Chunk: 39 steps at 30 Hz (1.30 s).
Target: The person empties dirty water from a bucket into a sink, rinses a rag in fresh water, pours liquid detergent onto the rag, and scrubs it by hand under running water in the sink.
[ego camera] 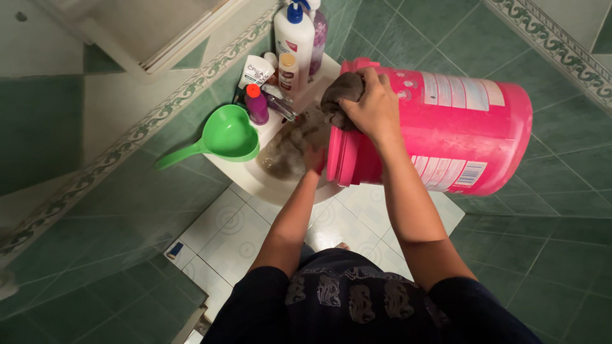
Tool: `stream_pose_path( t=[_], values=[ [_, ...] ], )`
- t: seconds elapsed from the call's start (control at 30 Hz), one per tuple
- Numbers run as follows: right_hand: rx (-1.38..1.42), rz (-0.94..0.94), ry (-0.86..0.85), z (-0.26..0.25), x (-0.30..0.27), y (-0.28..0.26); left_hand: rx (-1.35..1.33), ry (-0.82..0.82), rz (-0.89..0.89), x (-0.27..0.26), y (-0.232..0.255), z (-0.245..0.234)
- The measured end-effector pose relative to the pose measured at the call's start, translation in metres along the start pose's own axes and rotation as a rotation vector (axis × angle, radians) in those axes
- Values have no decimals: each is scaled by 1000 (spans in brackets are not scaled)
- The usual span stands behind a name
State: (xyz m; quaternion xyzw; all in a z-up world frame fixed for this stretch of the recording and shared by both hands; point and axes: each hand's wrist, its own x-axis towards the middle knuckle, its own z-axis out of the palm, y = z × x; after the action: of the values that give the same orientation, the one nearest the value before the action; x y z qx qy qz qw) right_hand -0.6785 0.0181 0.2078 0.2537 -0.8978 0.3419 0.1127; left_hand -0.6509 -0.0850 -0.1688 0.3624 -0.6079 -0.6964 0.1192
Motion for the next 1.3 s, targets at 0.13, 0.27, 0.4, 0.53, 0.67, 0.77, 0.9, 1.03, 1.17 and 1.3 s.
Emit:
stream_pose_path(
  t=[0.13,0.27,0.4,0.53,0.67,0.77,0.9,1.03,1.17,1.3],
  values=[
    [-8,15,-6,10,2,-6,22,-12,58,4,6,-7],
    [-16,5,-2,10,1,-8,126,-6,79,6,6,-16],
    [4,-2,30,-2,-6,-3,388,42,131,12,-6,-14],
    [29,-19,83,-24,-14,16,1371,-278,494,7,-9,-8],
    [150,18,143,-56,-31,63,356,76,127,-9,-4,10],
    [412,68,178,-86,-55,124,50,40,-10,-18,-3,27],
    [701,285,226,-131,-96,225,-287,-180,-102,-29,-12,65],
    [1166,502,292,-144,-165,327,-415,-164,-178,-51,-9,115],
    [1348,554,268,-141,-253,429,-181,-338,-235,-98,10,136],
    [1330,696,207,-140,-321,514,211,-610,-275,-137,-12,176]
  ],
)
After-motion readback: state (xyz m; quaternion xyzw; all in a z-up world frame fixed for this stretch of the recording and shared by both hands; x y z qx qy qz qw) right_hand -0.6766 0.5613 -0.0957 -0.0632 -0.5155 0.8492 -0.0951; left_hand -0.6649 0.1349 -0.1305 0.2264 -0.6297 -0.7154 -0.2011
